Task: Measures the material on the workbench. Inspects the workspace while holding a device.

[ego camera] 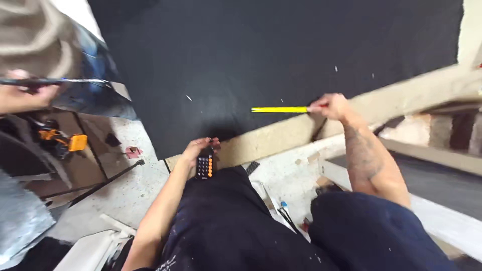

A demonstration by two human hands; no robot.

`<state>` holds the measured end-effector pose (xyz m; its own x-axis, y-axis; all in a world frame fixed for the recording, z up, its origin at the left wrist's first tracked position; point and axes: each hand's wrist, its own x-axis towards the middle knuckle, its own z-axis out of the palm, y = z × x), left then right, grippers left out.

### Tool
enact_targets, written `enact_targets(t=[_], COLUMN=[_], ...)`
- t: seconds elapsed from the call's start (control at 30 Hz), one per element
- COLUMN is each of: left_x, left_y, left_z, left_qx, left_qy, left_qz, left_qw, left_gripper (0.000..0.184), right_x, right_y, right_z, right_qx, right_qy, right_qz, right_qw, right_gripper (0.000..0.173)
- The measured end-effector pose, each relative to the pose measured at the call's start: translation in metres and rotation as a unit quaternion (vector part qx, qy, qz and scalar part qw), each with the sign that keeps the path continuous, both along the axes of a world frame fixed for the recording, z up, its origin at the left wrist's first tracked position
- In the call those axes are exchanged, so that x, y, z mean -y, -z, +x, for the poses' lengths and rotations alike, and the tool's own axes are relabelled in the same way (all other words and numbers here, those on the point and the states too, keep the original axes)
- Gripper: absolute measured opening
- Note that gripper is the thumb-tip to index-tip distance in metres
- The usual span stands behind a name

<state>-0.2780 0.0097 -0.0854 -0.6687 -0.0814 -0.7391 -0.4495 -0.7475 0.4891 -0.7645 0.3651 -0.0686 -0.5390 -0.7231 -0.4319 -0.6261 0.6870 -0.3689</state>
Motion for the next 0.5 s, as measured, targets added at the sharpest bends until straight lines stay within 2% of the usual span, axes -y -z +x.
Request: enact_targets(t=[0.03, 0.1, 0.17, 0.2, 0.27, 0.33, 0.4, 0.5], left_x=[0.006, 0.012, 0.020, 0.023, 0.034, 0.039, 0.039, 0.034], left_y=[-0.005, -0.016, -0.023, -0.026, -0.032, -0.039, -0.047, -0.064], left_z=[0.003, 0.016, 0.026, 0.034, 0.049, 0.068, 0.086, 0.118], left_qx=[-0.017, -0.036, -0.048, -0.054, -0.067, -0.074, -0.079, -0.085], left_qy=[-0.010, -0.050, -0.096, -0.113, -0.149, -0.187, -0.220, -0.249], left_qz=[-0.004, 0.008, 0.024, 0.031, 0.029, 0.024, 0.019, 0.003], left_qw=[1.000, 0.998, 0.994, 0.992, 0.986, 0.979, 0.972, 0.965], left_gripper=[0.037, 0.037, 0.038, 0.039, 0.040, 0.041, 0.041, 0.043], right_x=[0.001, 0.001, 0.002, 0.005, 0.035, 0.074, 0.112, 0.164], right_y=[-0.010, -0.036, -0.051, -0.056, -0.062, -0.062, -0.051, -0.028], right_z=[0.000, 0.011, 0.015, 0.024, 0.050, 0.091, 0.129, 0.158], right_qx=[0.003, 0.019, 0.007, -0.004, -0.027, -0.038, -0.037, -0.080], right_qy=[0.046, 0.195, 0.318, 0.343, 0.319, 0.244, 0.170, 0.042], right_qz=[-0.048, -0.125, -0.149, -0.135, -0.095, -0.068, -0.069, -0.137], right_qw=[0.998, 0.973, 0.936, 0.930, 0.943, 0.967, 0.982, 0.987], right_gripper=[0.045, 0.077, 0.100, 0.108, 0.122, 0.128, 0.127, 0.118])
